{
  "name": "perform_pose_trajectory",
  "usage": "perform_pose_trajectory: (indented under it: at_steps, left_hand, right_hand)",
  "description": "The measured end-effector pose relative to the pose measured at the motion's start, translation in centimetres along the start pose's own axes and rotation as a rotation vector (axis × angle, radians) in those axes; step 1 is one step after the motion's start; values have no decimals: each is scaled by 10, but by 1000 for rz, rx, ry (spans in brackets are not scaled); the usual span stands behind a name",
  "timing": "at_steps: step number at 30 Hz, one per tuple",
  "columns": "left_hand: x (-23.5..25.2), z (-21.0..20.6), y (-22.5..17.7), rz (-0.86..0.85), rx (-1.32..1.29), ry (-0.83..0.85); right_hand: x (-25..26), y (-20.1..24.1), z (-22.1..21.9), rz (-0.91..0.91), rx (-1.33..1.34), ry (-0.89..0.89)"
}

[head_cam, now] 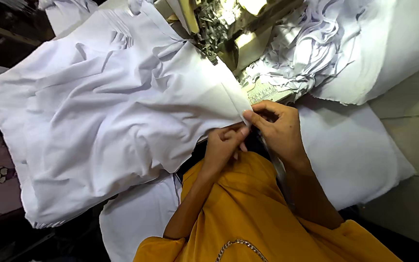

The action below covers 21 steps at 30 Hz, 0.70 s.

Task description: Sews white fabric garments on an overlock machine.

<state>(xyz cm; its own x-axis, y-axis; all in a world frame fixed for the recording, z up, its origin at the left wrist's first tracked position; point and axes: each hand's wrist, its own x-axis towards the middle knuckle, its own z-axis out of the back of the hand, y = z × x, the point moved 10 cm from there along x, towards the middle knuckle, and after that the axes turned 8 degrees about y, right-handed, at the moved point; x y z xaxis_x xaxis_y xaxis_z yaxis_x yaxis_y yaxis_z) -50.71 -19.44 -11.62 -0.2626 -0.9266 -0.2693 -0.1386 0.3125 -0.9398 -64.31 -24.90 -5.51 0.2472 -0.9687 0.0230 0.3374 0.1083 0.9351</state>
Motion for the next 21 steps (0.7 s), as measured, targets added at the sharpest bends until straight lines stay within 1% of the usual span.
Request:
perform_pose_trajectory:
  at_steps: [1,2,3,4,6,7,8,9,11,13,16,21]
  left_hand:
    - [-9,-6,-5,10,232,105]
    - [-21,-8,-14,-27,467,132]
    - [-35,-8,-28,-137,668,57]
    - [-49,-8,-47,-296,833,-78]
    - [-71,-8,-82,-594,1045,-356]
    - [-74,-8,-91,-673,1133,-451]
    - [-70,-7,-92,-695,1224,-511]
    - [-62,-5,-89,-673,1300,-534]
    - [-43,5,-78,-598,1372,-528]
    - [-32,18,-70,-552,1370,-570]
    - [-29,34,-72,-532,1370,-674]
    - [-22,53,-89,-558,1364,-632]
  right_hand:
    - [-1,2,0,5,16,-3]
    - [-2,4,0,9,37,-6]
    - [-4,5,0,4,57,-10]
    - [-5,6,0,0,82,-15]
    - [-7,7,0,13,153,-24]
    - [-7,7,-1,23,187,-22]
    - [-7,7,-2,39,222,-20]
    - [-8,7,-3,60,255,-16]
    - [-8,5,-5,107,303,-13]
    - [-7,3,-8,146,327,-16]
    - [-4,1,-9,186,340,-33]
    - [13,-1,-13,212,353,-52]
